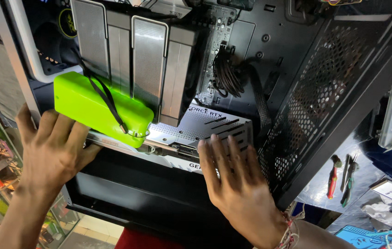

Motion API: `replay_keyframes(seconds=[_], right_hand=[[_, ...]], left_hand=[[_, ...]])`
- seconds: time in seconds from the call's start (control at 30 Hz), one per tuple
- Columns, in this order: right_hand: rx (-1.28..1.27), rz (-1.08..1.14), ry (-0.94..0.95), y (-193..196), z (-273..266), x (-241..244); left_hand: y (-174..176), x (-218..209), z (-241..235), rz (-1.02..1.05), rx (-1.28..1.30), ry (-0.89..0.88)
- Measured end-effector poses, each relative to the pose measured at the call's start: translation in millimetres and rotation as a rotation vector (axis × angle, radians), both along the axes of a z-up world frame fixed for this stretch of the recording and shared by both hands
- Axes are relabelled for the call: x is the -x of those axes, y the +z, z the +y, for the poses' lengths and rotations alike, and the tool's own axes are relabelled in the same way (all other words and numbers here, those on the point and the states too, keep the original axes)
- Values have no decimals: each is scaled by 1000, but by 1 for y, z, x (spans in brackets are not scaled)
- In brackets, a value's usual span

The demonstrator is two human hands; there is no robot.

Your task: The person unboxes a white graphics card and removes it from its packaging. They then open a computer case, use a green portable light to illuminate the interior, and install the graphics card into the motherboard's PCIe slot.

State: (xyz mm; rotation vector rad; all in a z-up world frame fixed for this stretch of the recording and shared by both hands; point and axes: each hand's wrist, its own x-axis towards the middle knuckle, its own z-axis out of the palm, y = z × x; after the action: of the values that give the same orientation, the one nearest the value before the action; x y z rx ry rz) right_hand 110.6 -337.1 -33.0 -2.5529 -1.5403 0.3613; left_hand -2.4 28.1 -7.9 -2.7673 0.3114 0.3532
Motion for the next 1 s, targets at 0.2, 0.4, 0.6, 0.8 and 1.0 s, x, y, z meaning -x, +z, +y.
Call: replay_keyframes(seconds=[0.2,0.4,0.6,0.8,1.0], right_hand=[[4,53,-52,-4,-1,4],[-27,26,-64,1,4,-2],[-107,145,-145,5,13,-6],[-216,223,-228,55,54,-25],[-314,34,-74,54,147,-46]], left_hand=[[-5,9,1,13,-9,34],[-3,10,-9,116,-76,94],[-3,3,-20,-82,146,-1],[-8,5,-13,-233,319,-14],[-7,5,-8,-202,398,44]])
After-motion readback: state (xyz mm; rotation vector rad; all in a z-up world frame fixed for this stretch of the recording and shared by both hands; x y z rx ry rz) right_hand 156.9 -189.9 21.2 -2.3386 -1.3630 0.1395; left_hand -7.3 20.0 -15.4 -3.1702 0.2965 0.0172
